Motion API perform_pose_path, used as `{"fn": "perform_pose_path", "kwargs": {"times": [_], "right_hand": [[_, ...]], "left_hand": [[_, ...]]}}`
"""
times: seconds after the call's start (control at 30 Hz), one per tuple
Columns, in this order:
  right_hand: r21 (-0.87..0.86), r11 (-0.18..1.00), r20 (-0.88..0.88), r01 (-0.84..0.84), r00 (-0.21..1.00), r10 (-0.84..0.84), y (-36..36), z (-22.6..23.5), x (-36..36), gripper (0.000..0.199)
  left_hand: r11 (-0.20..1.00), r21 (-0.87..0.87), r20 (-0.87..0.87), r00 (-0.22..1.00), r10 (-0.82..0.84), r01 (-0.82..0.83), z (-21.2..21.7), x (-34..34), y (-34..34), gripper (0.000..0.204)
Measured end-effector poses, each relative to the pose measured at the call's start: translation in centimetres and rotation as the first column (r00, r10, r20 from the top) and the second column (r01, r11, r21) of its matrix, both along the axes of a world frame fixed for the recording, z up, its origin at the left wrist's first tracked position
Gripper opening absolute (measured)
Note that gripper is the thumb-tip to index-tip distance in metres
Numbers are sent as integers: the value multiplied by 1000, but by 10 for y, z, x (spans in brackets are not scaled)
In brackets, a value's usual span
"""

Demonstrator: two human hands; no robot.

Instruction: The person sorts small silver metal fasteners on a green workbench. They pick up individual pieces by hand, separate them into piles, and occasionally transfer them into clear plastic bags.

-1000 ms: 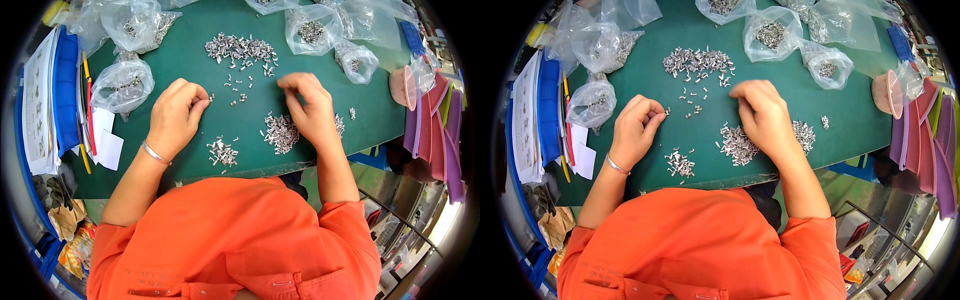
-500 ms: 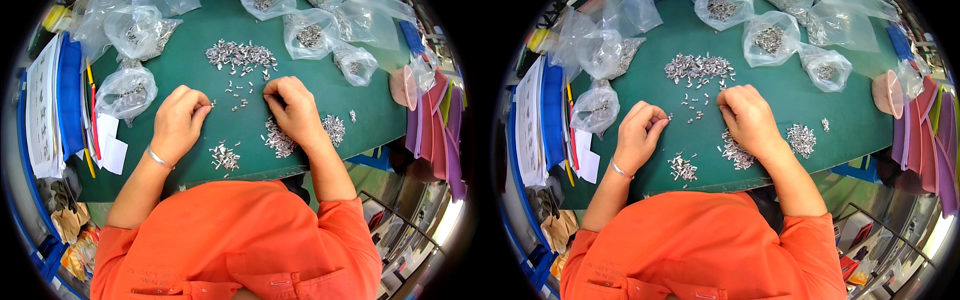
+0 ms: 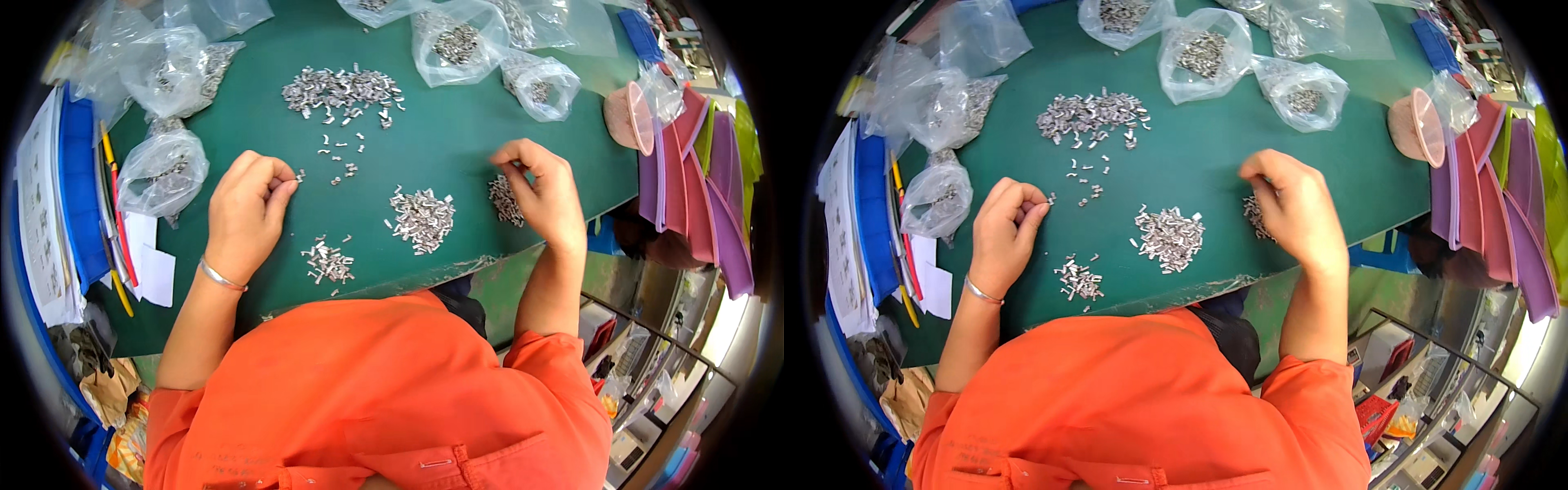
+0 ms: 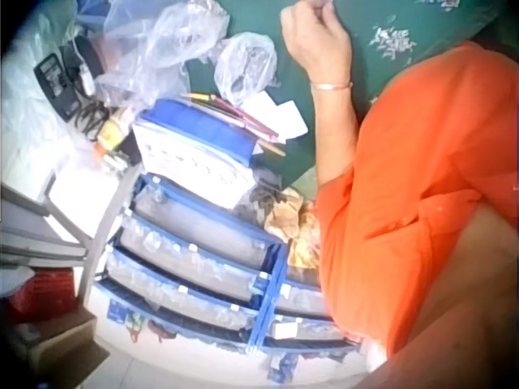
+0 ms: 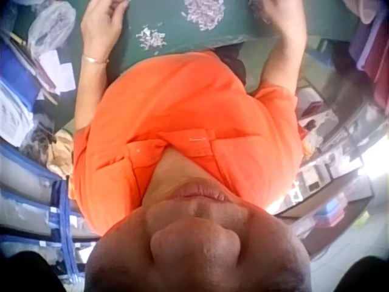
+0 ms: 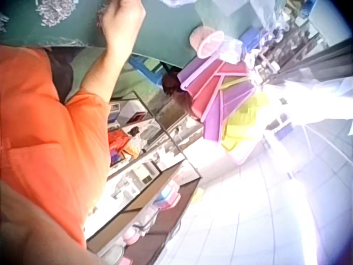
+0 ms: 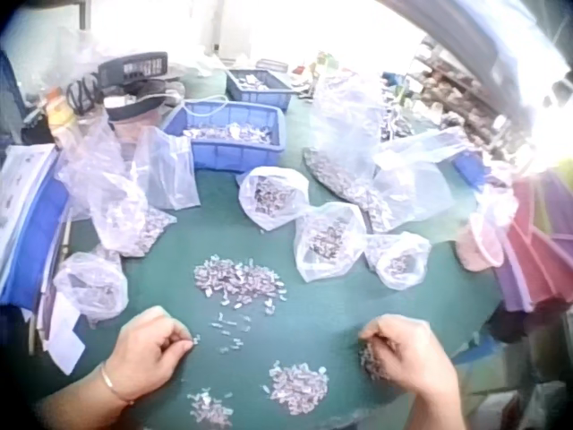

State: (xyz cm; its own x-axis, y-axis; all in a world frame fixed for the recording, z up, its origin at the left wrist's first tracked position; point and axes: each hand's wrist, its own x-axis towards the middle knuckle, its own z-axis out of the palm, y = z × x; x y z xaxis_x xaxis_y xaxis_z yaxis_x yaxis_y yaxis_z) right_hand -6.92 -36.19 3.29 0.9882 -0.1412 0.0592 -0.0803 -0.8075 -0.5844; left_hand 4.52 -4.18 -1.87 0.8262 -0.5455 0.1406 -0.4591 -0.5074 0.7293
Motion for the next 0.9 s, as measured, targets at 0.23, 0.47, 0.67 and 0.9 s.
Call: {"fn": "perform_pose_path", "kwargs": {"times": [0.23,0.47,0.67,0.9], "right_hand": [[-14,908,248,-419,878,409,61,-38,54,37],[62,923,231,-379,905,357,55,-36,50,37],[51,948,254,-315,922,293,60,-38,53,27],[165,970,257,-181,957,134,58,-41,57,23]], "left_hand": [[1000,15,14,1000,-5,5,-2,1,1,9],[999,48,42,999,1,-3,-2,1,1,9],[999,34,34,999,8,-9,-3,0,0,9],[999,40,33,999,7,-9,-3,0,1,9]]}}
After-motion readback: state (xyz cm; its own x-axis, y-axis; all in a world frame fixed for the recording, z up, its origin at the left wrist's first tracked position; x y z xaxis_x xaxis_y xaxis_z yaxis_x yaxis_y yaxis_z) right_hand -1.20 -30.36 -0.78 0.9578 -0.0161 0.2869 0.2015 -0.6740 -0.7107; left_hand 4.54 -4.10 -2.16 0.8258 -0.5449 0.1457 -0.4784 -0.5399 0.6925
